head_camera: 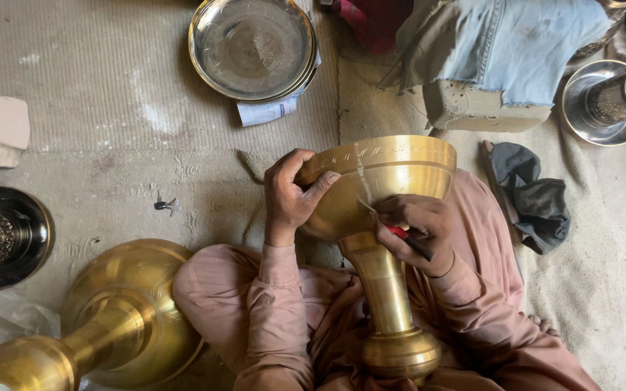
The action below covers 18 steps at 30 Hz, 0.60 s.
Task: The person sits on the floor and uses a small hand tool to engrave decorative patterns onto the surface of a brass lamp base. They hold the lamp steady with one hand while carefully carving lines and shapes into the metal with the other.
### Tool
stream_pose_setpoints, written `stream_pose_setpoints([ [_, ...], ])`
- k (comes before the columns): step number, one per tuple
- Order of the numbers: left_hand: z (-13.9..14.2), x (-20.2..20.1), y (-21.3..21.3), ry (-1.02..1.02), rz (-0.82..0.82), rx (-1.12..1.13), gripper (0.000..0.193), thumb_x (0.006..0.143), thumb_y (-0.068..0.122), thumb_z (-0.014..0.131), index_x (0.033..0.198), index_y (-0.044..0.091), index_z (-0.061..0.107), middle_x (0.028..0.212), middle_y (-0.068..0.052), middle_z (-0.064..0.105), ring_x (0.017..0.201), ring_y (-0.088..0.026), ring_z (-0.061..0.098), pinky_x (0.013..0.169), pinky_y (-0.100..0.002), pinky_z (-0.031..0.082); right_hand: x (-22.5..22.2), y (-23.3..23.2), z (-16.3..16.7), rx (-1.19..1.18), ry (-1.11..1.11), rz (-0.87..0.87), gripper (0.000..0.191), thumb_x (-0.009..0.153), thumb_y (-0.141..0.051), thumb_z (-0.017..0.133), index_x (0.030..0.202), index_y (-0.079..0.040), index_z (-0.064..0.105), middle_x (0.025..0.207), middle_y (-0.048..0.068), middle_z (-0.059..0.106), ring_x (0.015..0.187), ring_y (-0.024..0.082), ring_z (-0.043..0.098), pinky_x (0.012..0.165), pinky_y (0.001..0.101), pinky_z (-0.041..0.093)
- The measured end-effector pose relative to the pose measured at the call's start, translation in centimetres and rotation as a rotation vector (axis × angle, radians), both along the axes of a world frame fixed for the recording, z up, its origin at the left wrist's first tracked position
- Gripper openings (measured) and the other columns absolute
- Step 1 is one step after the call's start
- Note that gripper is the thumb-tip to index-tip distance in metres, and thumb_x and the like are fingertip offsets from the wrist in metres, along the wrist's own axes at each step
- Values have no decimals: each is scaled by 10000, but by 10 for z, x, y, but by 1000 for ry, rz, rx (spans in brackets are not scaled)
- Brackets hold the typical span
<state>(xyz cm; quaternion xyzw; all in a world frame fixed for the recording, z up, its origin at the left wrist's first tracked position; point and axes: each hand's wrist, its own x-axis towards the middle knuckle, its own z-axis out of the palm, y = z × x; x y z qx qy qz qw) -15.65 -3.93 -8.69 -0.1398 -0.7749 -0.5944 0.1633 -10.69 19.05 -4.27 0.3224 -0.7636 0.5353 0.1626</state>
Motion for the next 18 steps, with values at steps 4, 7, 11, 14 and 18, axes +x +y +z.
stream_pose_setpoints([
  [4,4,0,1,14,-8,13,470,917,497,786,978,42,684,845,-53,715,747,-148,690,677,-294,550,-25,-10,-13,-708,238,586,199,918,-30,616,967,163,618,892,165,799,656,128,806,604,244,636],
  [7,4,2,0,-5,9,4,477,904,495,796,968,36,682,825,-60,700,716,-152,663,659,-298,536,-2,17,-13,-432,-141,-139,113,1011,59,711,1105,43,651,1102,134,749,815,167,756,740,273,660],
  [11,2,1,-2,-5,9,2,480,894,498,800,962,37,685,816,-60,702,705,-149,664,652,-298,534,3,43,0,-152,-104,-127,160,965,68,689,1119,41,652,1219,166,707,1150,279,722,1038,369,615],
  [14,0,1,-3,6,-8,12,478,907,504,791,966,42,685,831,-55,714,725,-145,689,659,-294,544,-14,44,23,151,40,-10,191,909,77,686,1088,13,669,1213,174,712,1176,321,714,1034,375,593],
  [18,-3,1,-4,23,-9,3,481,922,502,788,981,36,684,843,-64,714,733,-154,691,668,-300,548,-30,35,47,227,-62,130,205,927,87,674,1112,6,637,1189,152,741,1142,292,754,979,345,625],
])
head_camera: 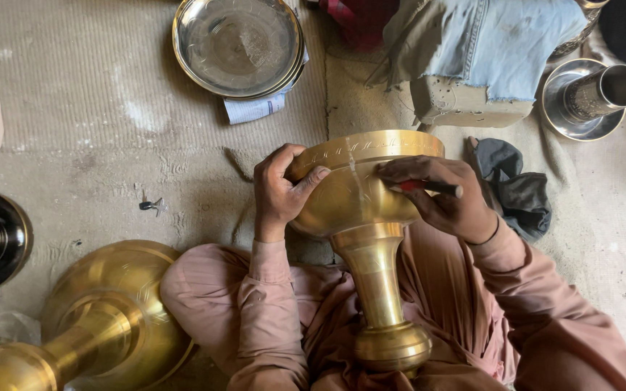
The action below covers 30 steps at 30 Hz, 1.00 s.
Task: The person sits on the floor and uses a small hand tool to engrave decorative patterns onto the surface of a brass lamp base. They hold the lamp steady with one hand while carefully carving lines and shapes into the metal with the other.
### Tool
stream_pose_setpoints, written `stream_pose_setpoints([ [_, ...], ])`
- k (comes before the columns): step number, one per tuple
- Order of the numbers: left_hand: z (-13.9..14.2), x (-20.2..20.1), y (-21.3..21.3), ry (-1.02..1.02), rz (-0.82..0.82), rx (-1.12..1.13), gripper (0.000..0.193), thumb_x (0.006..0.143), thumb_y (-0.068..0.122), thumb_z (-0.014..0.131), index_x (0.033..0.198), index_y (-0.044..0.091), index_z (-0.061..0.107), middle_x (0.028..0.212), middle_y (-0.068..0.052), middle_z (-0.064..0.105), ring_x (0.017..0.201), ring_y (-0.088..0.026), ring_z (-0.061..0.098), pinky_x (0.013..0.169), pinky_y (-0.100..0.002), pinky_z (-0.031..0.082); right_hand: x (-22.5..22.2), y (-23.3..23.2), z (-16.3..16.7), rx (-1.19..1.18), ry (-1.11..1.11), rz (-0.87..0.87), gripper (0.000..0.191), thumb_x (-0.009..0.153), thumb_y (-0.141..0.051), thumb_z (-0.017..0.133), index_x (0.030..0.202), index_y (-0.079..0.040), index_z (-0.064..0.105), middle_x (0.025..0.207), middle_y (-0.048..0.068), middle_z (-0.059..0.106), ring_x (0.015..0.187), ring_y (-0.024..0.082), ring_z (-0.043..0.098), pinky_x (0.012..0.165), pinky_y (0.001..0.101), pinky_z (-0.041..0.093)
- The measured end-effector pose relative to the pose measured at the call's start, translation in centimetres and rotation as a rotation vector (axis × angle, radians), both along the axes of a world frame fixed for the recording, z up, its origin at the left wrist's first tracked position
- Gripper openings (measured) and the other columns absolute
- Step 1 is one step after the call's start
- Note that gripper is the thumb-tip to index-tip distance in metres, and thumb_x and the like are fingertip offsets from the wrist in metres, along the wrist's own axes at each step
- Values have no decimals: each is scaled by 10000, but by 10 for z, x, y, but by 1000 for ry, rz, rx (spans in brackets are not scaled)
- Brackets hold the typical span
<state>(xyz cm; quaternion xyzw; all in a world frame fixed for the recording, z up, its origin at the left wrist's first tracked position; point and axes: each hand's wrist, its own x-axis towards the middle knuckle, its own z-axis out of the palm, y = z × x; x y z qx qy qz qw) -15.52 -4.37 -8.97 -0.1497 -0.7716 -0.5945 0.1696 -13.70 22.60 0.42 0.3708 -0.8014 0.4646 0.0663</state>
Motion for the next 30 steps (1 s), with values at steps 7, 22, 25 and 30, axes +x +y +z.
stream_pose_setpoints([
  [7,-7,-4,-2,-4,-3,-10,495,925,530,763,972,45,681,820,-50,708,717,-140,692,643,-292,548,-12,1,2,211,-11,-17,301,867,26,758,1145,31,643,1033,123,774,906,224,785,765,289,618],
  [22,-2,-7,5,18,7,-24,482,928,515,773,982,44,680,854,-58,708,754,-166,687,686,-304,544,-23,9,13,237,-38,22,204,847,42,700,1032,-34,658,1043,80,775,872,256,778,750,297,608],
  [25,-3,-7,5,-9,9,-29,499,926,528,772,979,40,681,839,-55,702,734,-161,675,675,-303,537,-20,13,14,251,-116,-18,210,847,39,689,1044,-20,651,1043,81,785,841,244,782,709,288,605],
  [30,-6,-8,6,-19,3,-40,498,926,542,762,965,51,691,823,-37,706,727,-149,679,660,-301,527,-14,18,9,165,-159,-12,221,853,75,672,1055,-13,658,1061,103,782,916,227,793,788,287,618],
])
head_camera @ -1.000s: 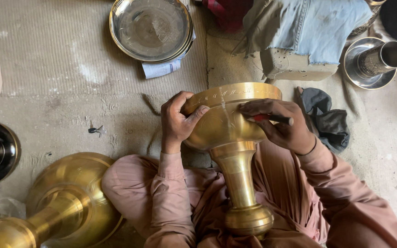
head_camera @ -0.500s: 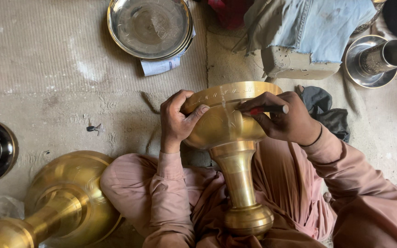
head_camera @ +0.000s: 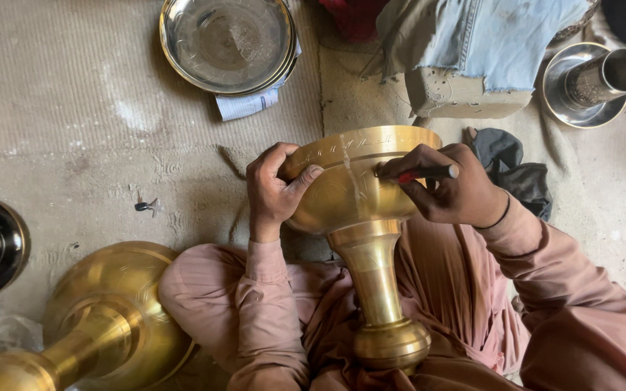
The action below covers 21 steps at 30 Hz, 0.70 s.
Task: The person sits on the floor and uses a small hand tool to engrave decorative patterns onto the surface of a brass lamp base. They hold the lamp steady with one hand while carefully carving lines and shapes into the metal with the other.
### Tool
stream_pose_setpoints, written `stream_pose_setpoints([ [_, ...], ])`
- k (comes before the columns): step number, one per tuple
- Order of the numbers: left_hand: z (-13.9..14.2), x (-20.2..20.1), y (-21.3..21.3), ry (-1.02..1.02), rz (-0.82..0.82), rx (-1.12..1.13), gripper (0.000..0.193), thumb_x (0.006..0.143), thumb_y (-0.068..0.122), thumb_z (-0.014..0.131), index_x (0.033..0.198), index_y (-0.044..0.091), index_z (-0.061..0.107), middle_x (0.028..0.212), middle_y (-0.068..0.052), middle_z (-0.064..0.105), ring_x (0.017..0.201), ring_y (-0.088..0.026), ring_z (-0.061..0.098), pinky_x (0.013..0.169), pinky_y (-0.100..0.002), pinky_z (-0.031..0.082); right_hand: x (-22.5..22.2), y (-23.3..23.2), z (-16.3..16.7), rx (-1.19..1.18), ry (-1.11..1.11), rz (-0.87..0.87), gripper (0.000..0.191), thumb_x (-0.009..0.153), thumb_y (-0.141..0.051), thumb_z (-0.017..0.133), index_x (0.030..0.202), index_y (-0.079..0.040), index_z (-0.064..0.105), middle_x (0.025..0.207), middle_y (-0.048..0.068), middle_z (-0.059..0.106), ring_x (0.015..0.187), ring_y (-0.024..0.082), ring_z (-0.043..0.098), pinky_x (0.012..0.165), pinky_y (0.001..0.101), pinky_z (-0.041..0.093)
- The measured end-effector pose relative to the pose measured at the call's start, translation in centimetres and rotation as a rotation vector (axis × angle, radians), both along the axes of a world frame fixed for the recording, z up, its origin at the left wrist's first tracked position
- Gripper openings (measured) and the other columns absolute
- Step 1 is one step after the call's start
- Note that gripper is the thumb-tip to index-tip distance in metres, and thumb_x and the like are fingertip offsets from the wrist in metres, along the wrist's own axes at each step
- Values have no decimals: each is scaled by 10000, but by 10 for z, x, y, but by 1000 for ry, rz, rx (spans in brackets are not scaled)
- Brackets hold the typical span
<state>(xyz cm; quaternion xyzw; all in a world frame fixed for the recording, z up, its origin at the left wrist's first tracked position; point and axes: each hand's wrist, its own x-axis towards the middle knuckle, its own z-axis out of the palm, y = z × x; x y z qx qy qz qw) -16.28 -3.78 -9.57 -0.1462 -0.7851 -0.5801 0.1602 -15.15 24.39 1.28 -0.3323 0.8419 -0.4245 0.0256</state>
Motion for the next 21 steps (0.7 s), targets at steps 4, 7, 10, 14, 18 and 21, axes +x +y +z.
stream_pose_setpoints([
  [4,0,-1,2,20,7,8,501,914,544,757,946,50,683,805,-36,688,708,-147,661,645,-293,522,2,6,-3,-85,16,64,244,858,92,665,1087,17,620,1112,137,769,1053,244,780,916,294,627],
  [7,2,1,1,5,0,21,507,923,543,766,952,43,684,814,-43,697,717,-149,667,658,-296,525,6,9,-5,-37,-21,8,242,818,101,654,1046,22,642,1093,163,777,978,232,793,835,282,627],
  [10,5,3,-1,19,24,12,513,915,538,771,963,35,685,816,-54,689,714,-156,657,658,-299,526,11,10,-6,-107,-30,41,207,872,100,646,1061,15,631,1118,158,772,1046,240,784,903,298,631],
  [14,8,6,-2,-2,4,26,506,919,534,766,970,36,688,828,-52,699,720,-153,670,659,-298,532,16,4,-7,-147,57,8,193,896,109,627,1057,2,626,1148,155,761,1078,244,777,943,312,627],
  [18,9,6,-2,5,-3,27,502,927,522,770,982,29,686,834,-63,694,726,-161,669,667,-303,532,11,-5,-8,-159,107,42,193,890,95,665,1061,10,635,1164,161,757,1026,229,784,893,297,627],
  [21,9,5,-3,28,2,39,493,933,521,767,984,38,683,848,-64,711,745,-165,691,679,-304,546,6,-11,-8,-126,117,32,179,888,75,705,1037,-1,642,1159,151,763,992,224,788,859,290,619],
])
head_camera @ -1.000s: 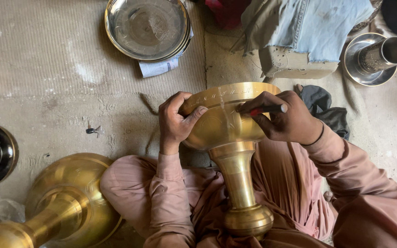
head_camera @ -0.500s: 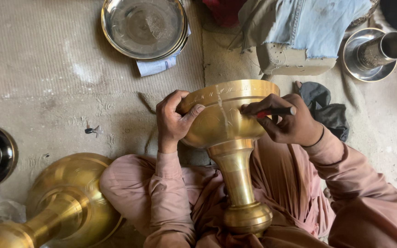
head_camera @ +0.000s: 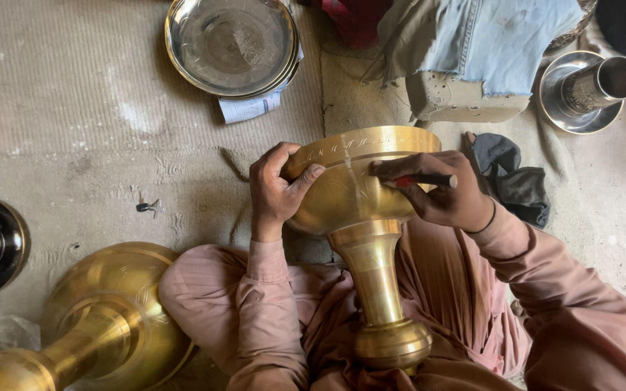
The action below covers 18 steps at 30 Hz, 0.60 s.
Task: The person sits on the floor and uses a small hand tool to engrave decorative patterns onto the surface of a brass lamp base. They hold the lamp steady with one hand while carefully carving lines and shapes into the metal with the other.
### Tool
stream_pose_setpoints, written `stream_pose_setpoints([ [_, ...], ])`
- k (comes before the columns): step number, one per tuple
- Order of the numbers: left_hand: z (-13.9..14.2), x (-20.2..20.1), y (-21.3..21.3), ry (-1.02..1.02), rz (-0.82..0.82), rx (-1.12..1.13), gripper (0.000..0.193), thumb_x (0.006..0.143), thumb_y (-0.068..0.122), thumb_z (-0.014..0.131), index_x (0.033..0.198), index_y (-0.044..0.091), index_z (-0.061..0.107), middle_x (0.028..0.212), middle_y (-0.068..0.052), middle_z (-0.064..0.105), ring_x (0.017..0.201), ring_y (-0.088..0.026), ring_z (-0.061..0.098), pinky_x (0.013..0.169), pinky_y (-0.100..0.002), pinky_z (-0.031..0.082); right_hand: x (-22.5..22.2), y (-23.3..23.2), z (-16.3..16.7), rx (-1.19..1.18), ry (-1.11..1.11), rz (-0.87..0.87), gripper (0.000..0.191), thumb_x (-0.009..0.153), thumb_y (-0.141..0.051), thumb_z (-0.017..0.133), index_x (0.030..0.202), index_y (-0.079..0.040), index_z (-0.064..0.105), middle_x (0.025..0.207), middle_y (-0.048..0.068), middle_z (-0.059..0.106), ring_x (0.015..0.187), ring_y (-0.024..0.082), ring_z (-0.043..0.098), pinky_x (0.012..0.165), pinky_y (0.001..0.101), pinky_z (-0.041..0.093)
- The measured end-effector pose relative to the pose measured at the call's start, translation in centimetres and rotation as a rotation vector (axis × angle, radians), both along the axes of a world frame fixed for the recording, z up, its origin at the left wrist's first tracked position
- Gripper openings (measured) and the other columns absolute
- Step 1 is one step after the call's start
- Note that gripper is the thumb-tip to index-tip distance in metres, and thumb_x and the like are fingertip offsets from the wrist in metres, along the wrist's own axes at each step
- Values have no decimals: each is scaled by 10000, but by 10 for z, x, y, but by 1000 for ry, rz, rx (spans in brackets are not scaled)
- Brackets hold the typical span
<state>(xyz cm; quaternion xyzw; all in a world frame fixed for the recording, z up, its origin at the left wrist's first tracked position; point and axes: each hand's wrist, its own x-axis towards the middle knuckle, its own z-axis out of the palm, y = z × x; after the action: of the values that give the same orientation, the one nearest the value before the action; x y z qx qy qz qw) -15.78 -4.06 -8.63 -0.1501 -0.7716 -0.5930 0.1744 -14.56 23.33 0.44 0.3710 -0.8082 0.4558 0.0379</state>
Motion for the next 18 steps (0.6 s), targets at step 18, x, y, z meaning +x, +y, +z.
stream_pose_setpoints([
  [18,-11,-5,0,-24,-13,-22,518,930,568,739,980,54,696,838,-40,716,739,-146,693,663,-292,550,-11,0,4,43,-125,24,201,905,76,680,1088,8,634,1132,100,768,1001,209,786,853,278,630],
])
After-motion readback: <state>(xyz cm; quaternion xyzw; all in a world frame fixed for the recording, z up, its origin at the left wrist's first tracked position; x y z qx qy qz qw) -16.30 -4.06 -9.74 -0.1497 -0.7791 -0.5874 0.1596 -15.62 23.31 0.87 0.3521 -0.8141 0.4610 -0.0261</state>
